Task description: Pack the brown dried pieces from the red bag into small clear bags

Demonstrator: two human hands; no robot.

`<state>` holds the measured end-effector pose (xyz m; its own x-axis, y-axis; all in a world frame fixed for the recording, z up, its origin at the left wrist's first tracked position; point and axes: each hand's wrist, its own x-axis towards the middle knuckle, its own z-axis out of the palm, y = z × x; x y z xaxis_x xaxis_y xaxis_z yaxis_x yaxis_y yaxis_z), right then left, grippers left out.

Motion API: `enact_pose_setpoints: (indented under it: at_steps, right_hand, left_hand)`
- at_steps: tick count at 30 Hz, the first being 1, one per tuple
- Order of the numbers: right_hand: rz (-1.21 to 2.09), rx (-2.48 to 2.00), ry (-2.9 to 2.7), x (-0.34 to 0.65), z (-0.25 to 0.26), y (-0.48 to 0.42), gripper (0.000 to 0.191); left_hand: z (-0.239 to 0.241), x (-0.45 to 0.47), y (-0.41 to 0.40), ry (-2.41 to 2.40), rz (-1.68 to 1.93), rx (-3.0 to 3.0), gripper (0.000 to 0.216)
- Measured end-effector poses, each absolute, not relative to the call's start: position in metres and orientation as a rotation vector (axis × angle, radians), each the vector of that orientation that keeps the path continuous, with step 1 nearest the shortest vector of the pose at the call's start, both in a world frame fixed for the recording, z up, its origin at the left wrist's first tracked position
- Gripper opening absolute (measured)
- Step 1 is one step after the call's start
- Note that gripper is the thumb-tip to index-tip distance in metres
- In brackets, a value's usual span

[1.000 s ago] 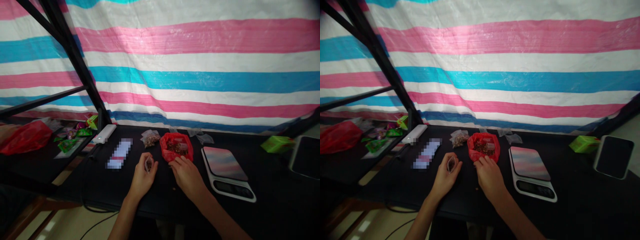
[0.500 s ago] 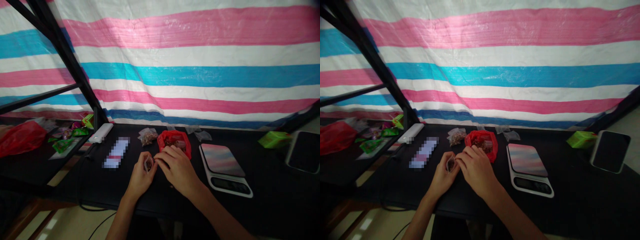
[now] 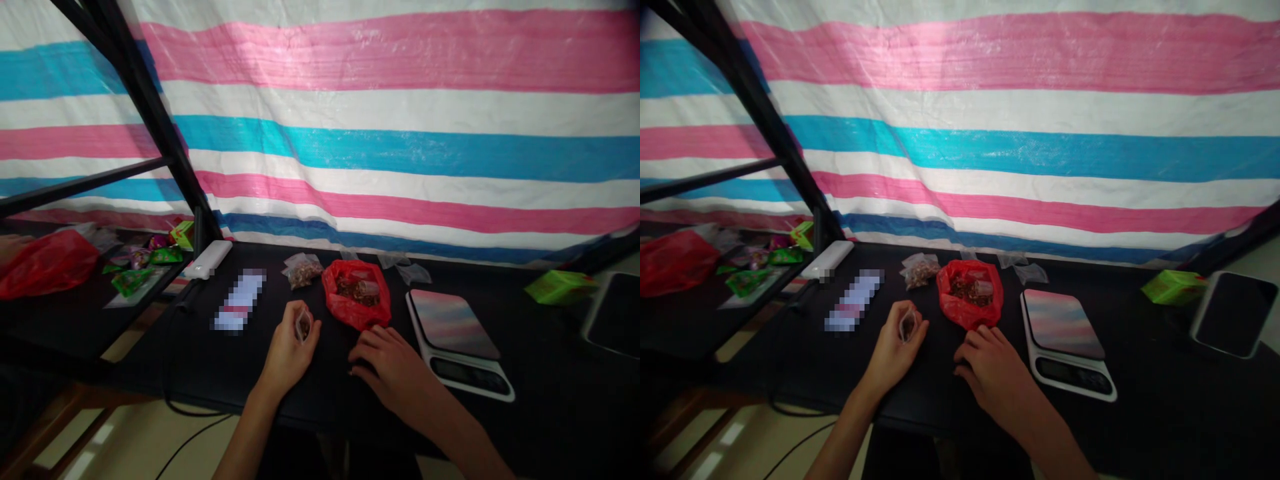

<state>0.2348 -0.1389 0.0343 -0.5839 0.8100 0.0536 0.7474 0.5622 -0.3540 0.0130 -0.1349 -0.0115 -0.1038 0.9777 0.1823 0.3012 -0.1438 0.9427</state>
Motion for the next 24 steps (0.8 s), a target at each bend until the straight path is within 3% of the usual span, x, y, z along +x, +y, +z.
enact_pose_setpoints:
  at_steps: [6, 12, 17, 24]
  right_hand:
    - [0.454, -1.267, -2.648, 0.223, 0.029, -0.141, 0.008]
    - [0.356, -1.098, -2.38, 0.195, 0.066, -0.127, 0.013]
    - [0.37, -0.886, -2.466, 0.172, 0.086, -0.121, 0.02]
    - [0.307, -1.054, -2.328, 0.225, 0.07, -0.068, 0.025]
  left_hand:
    - [-0.011, 0.013, -0.136, 1.442, 1.266, 1.495, 0.019]
    - [-0.006, 0.014, -0.139, 1.374, 1.228, 1.577, 0.017]
    - [-0.005, 0.014, -0.141, 1.285, 1.242, 1.549, 0.025]
    - [-0.005, 0.015, -0.14, 1.375, 1.28, 1.519, 0.019]
